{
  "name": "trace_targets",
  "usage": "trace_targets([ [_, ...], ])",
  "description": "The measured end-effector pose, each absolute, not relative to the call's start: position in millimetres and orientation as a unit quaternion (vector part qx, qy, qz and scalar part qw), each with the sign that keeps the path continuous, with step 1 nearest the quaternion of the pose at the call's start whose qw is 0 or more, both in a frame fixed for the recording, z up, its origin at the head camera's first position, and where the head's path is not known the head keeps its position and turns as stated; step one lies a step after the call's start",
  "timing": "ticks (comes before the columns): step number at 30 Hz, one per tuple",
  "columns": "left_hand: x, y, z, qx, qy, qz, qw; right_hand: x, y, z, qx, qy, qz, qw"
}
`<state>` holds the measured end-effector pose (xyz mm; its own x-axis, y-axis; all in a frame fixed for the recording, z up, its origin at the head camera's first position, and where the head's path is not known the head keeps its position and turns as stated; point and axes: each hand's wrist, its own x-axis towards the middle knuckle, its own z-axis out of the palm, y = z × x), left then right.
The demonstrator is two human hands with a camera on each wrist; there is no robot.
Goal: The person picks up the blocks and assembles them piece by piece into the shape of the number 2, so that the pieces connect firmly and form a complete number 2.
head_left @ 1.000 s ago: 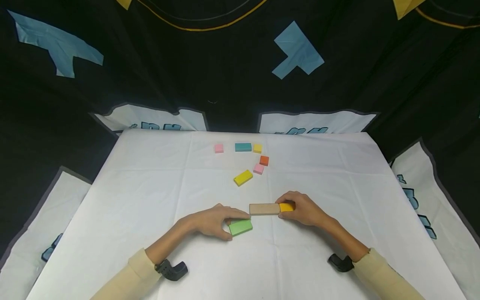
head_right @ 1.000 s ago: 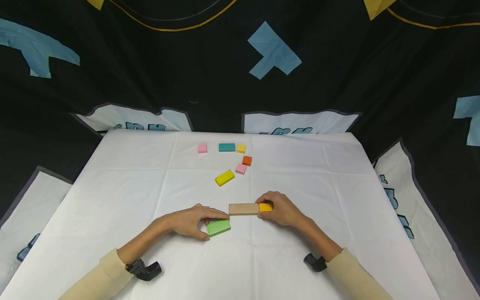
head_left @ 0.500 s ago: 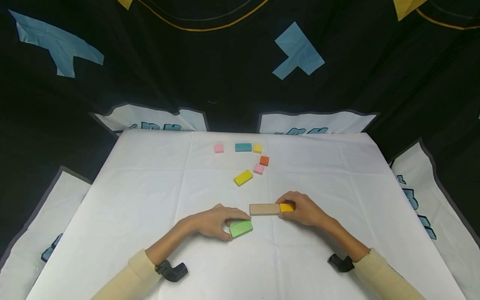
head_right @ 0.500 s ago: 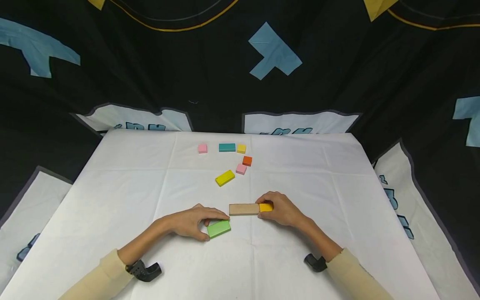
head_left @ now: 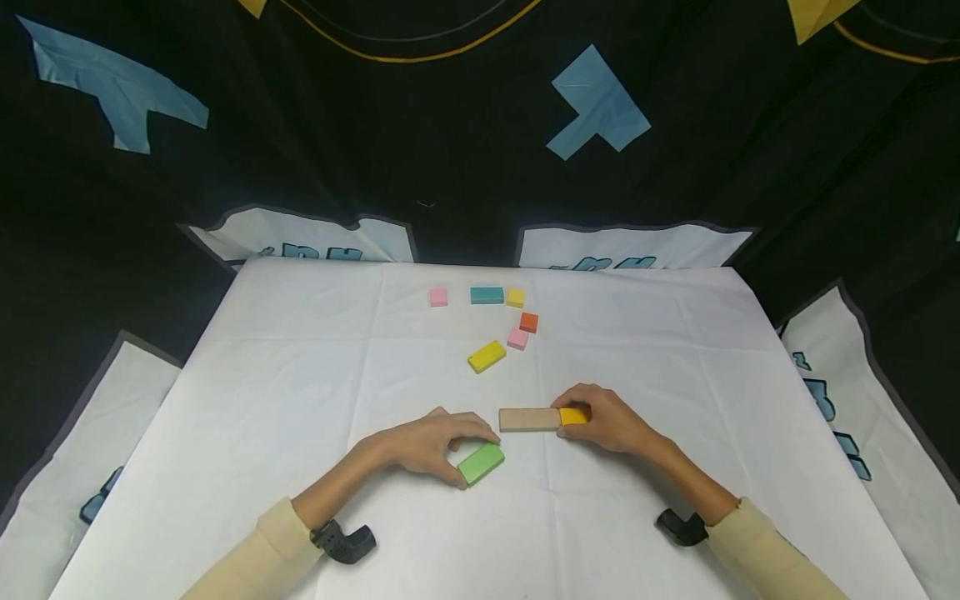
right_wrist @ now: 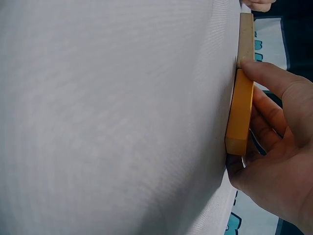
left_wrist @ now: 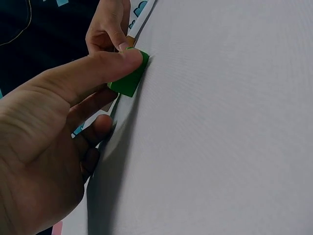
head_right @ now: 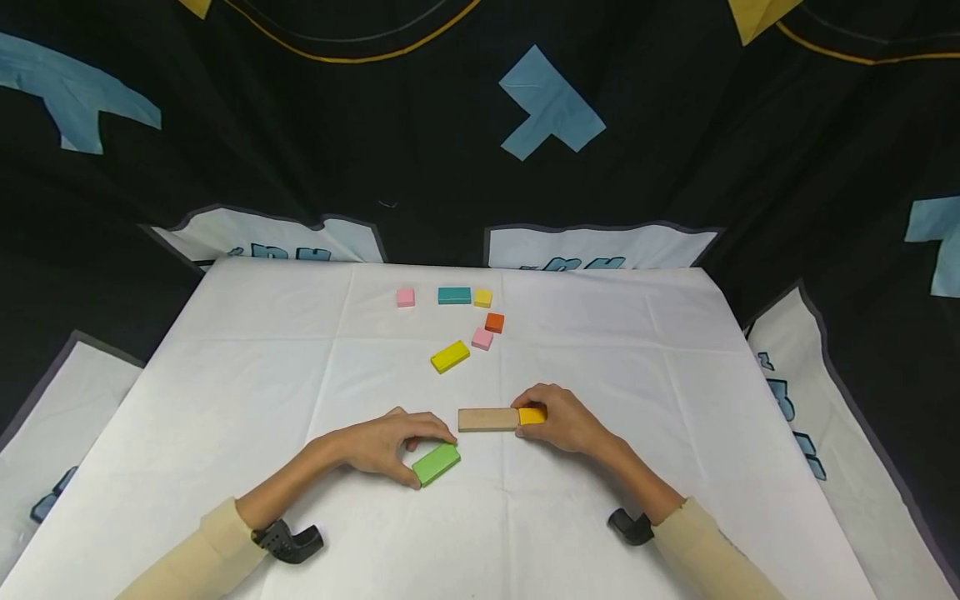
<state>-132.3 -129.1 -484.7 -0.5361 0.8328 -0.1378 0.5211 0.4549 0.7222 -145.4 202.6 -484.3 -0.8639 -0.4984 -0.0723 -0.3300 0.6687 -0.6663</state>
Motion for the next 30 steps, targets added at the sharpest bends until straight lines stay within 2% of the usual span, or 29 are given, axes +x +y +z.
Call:
trace_targets([
  [16, -139, -130, -475, 0.355, 0.822, 0.35, 0.274, -145, 203, -484, -0.236, 0.902, -0.342, 0.119],
  [24, -148, -132, -475, 0.349, 0.818, 0.382, 0.251, -145, 202, -483, -0.238, 0.903, -0.339, 0.116],
  [30, -154, -131, -476, 0.331, 0.799, 0.429, 0.261, -144, 202, -484, -0.232, 0.903, -0.341, 0.12],
])
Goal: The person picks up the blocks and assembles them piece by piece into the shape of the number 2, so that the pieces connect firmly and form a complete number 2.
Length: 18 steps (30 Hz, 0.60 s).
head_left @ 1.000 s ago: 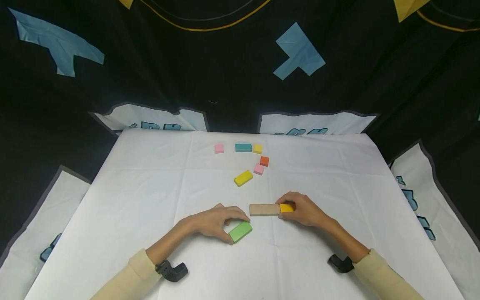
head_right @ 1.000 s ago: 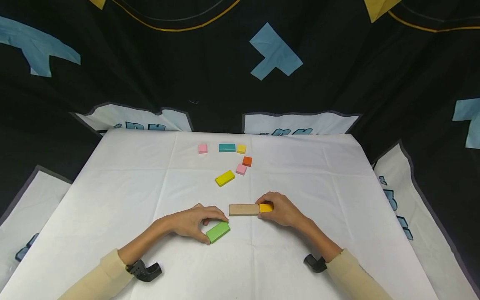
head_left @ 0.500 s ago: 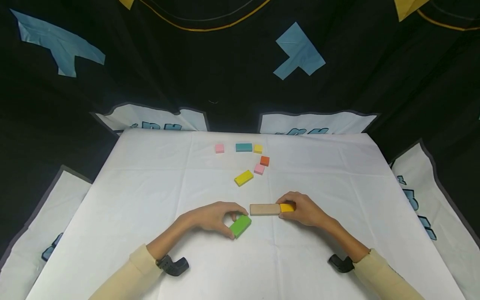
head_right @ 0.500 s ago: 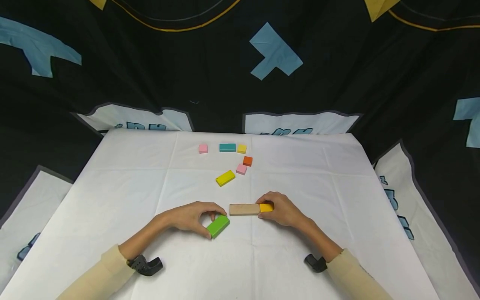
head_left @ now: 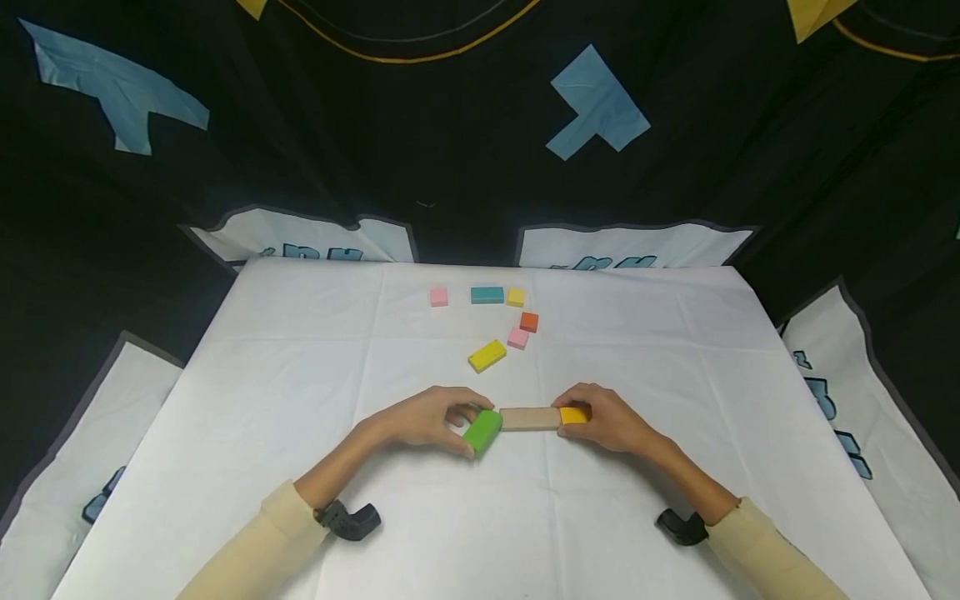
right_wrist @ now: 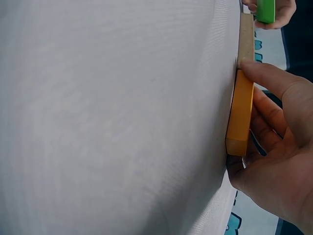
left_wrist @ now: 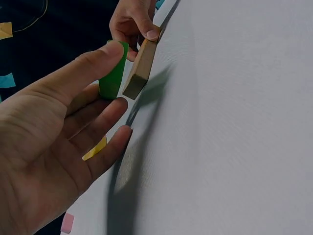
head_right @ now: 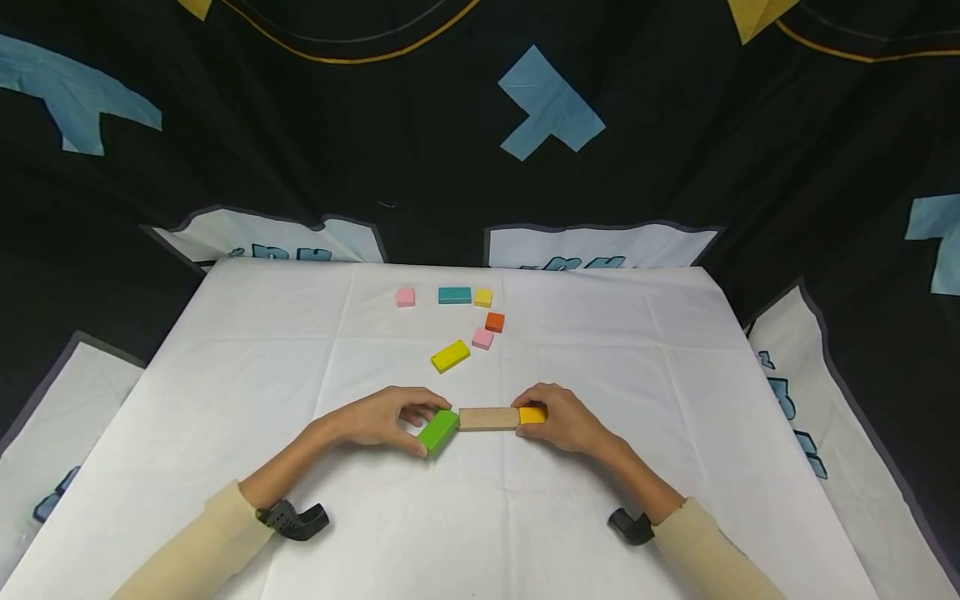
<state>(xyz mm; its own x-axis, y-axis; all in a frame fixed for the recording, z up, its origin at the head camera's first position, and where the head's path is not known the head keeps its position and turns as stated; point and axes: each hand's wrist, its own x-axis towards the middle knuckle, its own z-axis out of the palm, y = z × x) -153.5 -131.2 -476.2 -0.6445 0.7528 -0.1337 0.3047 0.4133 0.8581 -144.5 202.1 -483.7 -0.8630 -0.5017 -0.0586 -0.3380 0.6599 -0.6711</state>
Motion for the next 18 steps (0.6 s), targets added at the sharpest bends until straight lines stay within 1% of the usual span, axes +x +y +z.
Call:
trace_targets([
  [6, -158, -128, -474, 0.312, 0.789, 0.454, 0.273, -144, 202, -483, -0.228, 0.902, -0.345, 0.124],
  [13, -169, -122, -472, 0.302, 0.803, 0.448, 0.252, -144, 202, -483, -0.228, 0.903, -0.343, 0.121],
  [18, -176, -114, -470, 0.3, 0.806, 0.447, 0.246, -144, 203, -484, -0.228, 0.904, -0.341, 0.119],
])
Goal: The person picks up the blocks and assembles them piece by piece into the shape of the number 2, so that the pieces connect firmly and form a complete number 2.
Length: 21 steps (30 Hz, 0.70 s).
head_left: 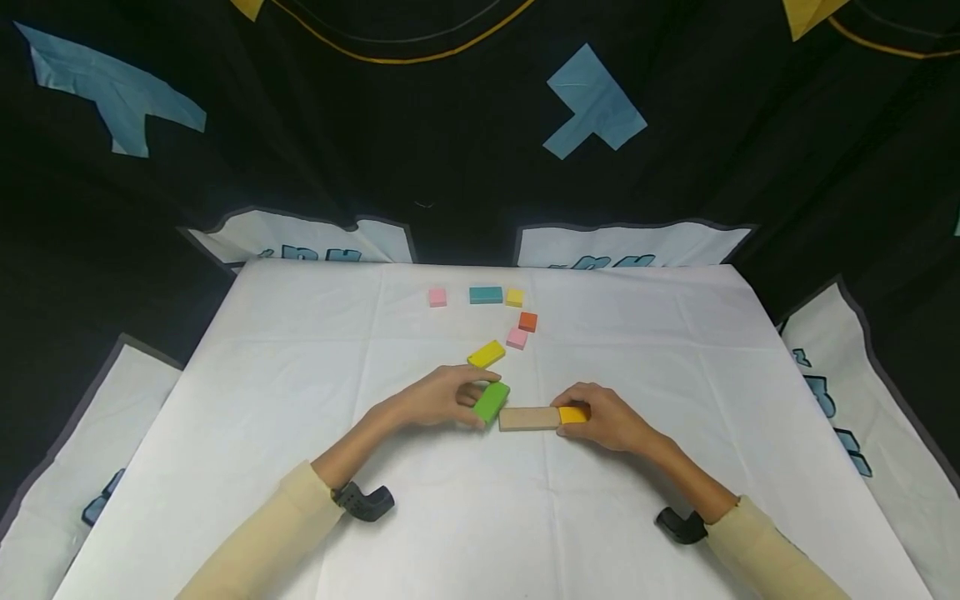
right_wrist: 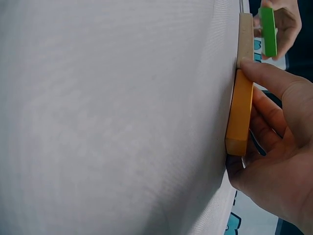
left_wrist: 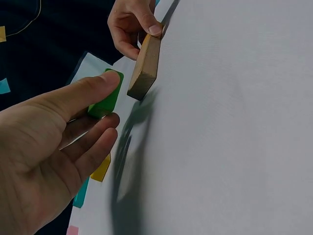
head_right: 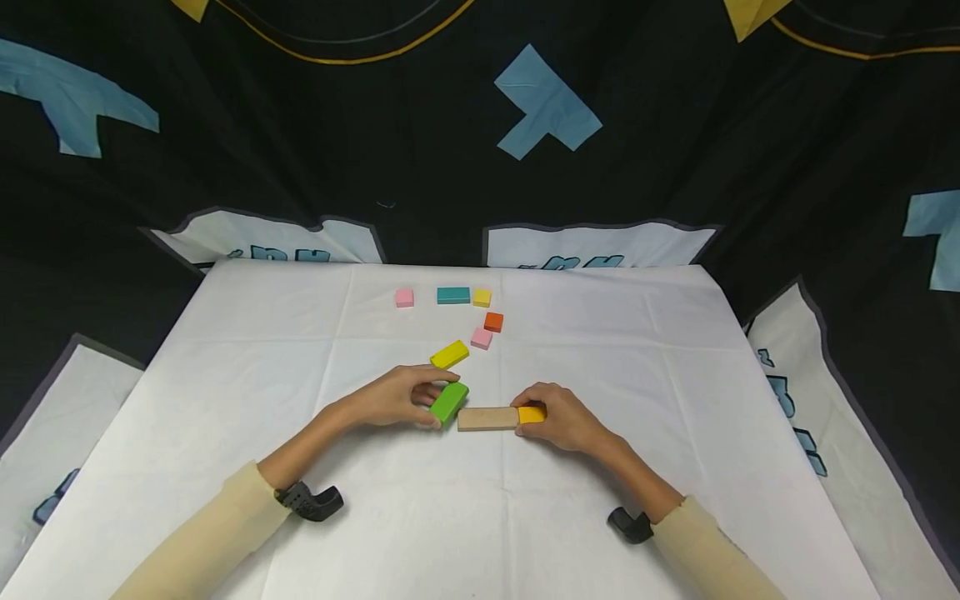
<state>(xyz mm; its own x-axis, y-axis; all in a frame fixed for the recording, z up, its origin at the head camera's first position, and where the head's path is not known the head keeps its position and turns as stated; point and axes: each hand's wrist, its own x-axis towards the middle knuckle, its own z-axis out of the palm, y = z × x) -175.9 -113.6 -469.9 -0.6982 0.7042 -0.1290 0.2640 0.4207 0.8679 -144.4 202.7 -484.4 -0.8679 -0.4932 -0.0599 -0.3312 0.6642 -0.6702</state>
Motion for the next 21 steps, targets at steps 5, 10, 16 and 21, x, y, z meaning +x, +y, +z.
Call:
trace_targets([
  [5, -183, -107, -470, 0.303, 0.812, 0.437, 0.242, -145, 203, -485, -0.229, 0.904, -0.341, 0.12],
  [10, -191, -99, -473, 0.3, 0.816, 0.43, 0.242, -145, 203, -486, -0.228, 0.904, -0.34, 0.121],
  [16, -198, -90, -476, 0.311, 0.82, 0.42, 0.235, -146, 203, -486, -0.236, 0.903, -0.338, 0.117],
  [21, -202, -86, -477, 0.308, 0.827, 0.412, 0.227, -146, 203, -486, -0.234, 0.903, -0.341, 0.12],
])
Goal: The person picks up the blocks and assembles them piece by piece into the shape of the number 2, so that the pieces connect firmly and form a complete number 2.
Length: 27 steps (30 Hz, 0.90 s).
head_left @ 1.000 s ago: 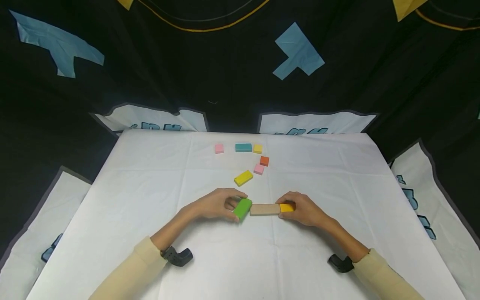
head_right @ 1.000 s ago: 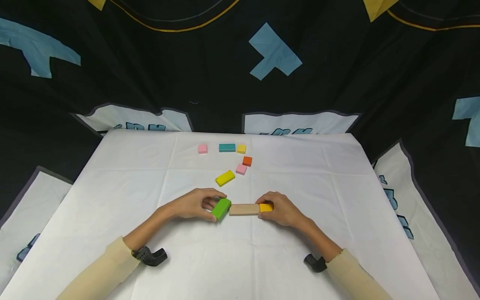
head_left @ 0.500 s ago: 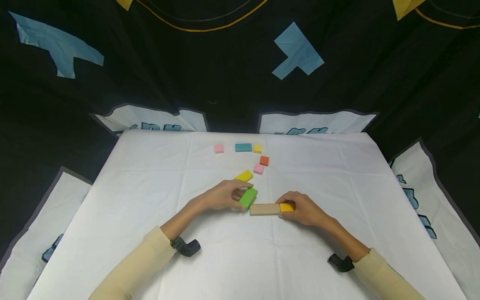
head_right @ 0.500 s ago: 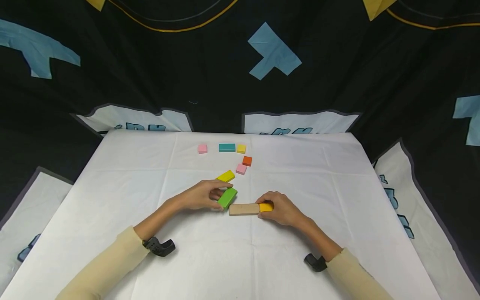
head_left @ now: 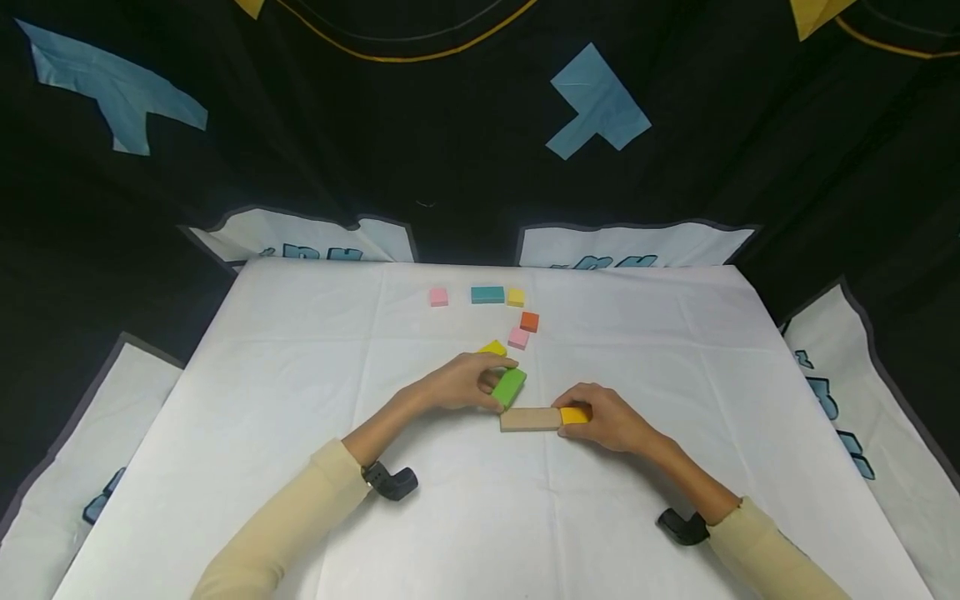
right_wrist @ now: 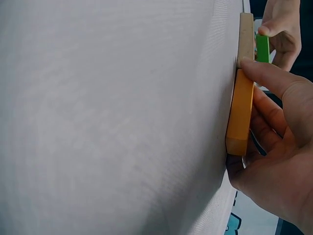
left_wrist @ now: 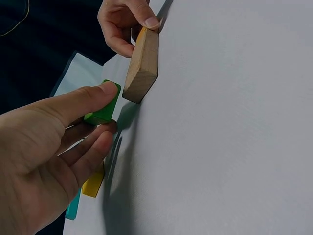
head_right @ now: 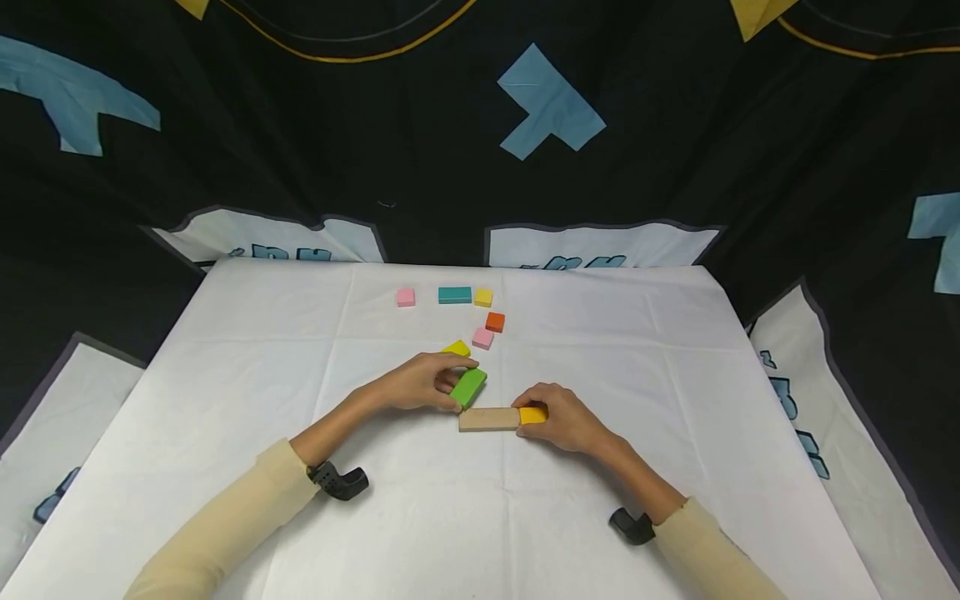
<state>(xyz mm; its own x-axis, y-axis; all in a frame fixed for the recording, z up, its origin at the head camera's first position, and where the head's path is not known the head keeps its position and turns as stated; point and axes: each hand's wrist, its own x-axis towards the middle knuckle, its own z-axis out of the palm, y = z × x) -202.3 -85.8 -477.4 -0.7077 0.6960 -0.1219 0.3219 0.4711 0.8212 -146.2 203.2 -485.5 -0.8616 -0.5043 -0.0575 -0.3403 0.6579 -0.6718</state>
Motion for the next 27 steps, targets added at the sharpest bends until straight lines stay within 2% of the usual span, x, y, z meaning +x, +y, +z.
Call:
trace_targets([
  [27, -210, -65, -475, 0.303, 0.887, 0.301, 0.177, -147, 205, -485, -0.234, 0.899, -0.348, 0.126],
])
